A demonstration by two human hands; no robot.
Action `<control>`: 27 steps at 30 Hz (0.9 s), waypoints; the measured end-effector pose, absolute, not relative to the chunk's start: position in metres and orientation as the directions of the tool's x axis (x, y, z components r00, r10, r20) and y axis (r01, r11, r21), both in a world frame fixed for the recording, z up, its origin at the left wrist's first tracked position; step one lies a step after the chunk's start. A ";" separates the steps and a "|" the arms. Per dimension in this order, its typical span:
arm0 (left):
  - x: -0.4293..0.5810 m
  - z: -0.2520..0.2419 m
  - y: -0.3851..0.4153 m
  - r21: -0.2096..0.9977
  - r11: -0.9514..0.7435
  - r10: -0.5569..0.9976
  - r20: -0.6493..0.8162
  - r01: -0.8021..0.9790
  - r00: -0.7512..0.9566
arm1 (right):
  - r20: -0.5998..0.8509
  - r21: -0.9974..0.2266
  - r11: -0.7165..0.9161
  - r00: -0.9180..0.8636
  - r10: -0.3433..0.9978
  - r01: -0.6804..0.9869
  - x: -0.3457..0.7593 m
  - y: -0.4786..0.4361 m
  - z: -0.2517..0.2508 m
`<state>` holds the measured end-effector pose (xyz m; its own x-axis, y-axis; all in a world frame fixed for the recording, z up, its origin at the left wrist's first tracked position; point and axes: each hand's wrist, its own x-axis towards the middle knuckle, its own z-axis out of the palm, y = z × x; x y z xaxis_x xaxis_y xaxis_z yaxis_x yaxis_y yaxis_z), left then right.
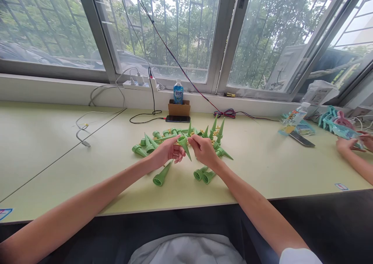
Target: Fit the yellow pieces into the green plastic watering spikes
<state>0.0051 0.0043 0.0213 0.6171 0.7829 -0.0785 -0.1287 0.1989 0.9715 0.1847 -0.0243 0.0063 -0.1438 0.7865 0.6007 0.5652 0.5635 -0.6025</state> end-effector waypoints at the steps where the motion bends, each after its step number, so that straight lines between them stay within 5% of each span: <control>1: 0.005 0.022 0.004 0.972 0.198 0.782 -0.079 -0.126 0.618 | 0.597 -0.606 0.563 -0.146 0.789 0.562 0.185 -0.024 0.006; 27: 0.004 0.017 0.006 0.979 0.145 0.788 -0.029 -0.141 0.615 | 0.589 -0.600 0.556 -0.153 0.794 0.575 0.188 -0.022 0.005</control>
